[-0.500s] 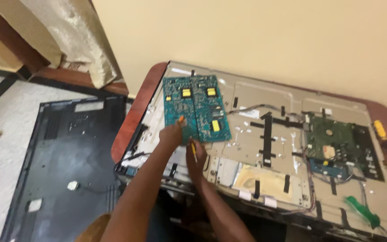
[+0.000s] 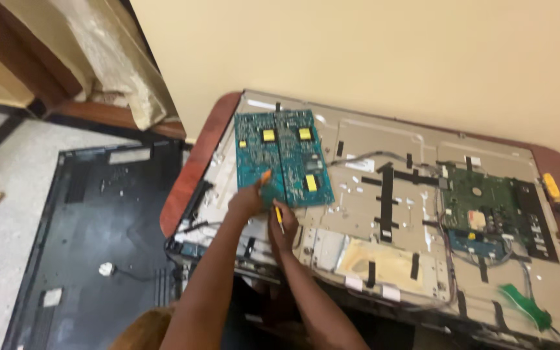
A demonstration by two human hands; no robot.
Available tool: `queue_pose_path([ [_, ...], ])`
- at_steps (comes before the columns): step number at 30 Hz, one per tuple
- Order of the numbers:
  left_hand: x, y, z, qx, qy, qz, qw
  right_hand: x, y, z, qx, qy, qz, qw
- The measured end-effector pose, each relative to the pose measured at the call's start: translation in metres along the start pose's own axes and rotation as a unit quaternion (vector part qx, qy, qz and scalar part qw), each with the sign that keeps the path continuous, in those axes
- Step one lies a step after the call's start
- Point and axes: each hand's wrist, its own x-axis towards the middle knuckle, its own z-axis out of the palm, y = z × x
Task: The person cleans a green circuit board using a toothbrush and a screwdriver. They scrub the surface of the board and use the screwdriver to scrape or pick at specific areas while the board rests on a disassembled appliance chassis.
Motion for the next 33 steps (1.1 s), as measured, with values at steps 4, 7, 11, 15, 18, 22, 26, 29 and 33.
queue_pose_path([
  [4,0.001,0.015,0.000,0.015,0.018,-0.031,0.999,0.005,-0.006,-0.003,-0.008,-0.013,0.035,0.999],
  [7,-0.004,0.009,-0.001,-0.029,0.044,-0.070,0.996,-0.001,-0.011,0.000,0.006,-0.017,0.036,0.999],
  [11,0.004,0.016,0.001,0.048,0.005,-0.063,0.997,0.009,-0.008,-0.008,-0.005,-0.007,0.047,0.999],
  [15,-0.004,-0.002,-0.010,0.025,0.029,-0.050,0.998,0.002,-0.014,0.004,-0.029,-0.011,0.023,0.999],
  [18,0.003,0.010,-0.006,0.020,0.013,-0.070,0.997,0.006,-0.016,-0.003,-0.051,-0.011,0.065,0.996],
  [22,0.003,0.001,0.003,-0.012,0.023,-0.064,0.998,0.000,-0.015,-0.002,-0.020,-0.020,0.084,0.996],
  [26,0.008,0.000,0.008,0.032,0.040,-0.040,0.998,0.009,-0.009,-0.002,-0.007,-0.002,0.049,0.999],
  [29,-0.002,-0.005,0.004,-0.051,0.088,-0.080,0.992,0.000,-0.008,0.003,-0.008,0.001,0.028,1.000],
  [33,-0.008,0.022,-0.003,-0.008,0.042,-0.063,0.997,0.009,-0.006,-0.007,0.024,-0.011,0.072,0.997],
])
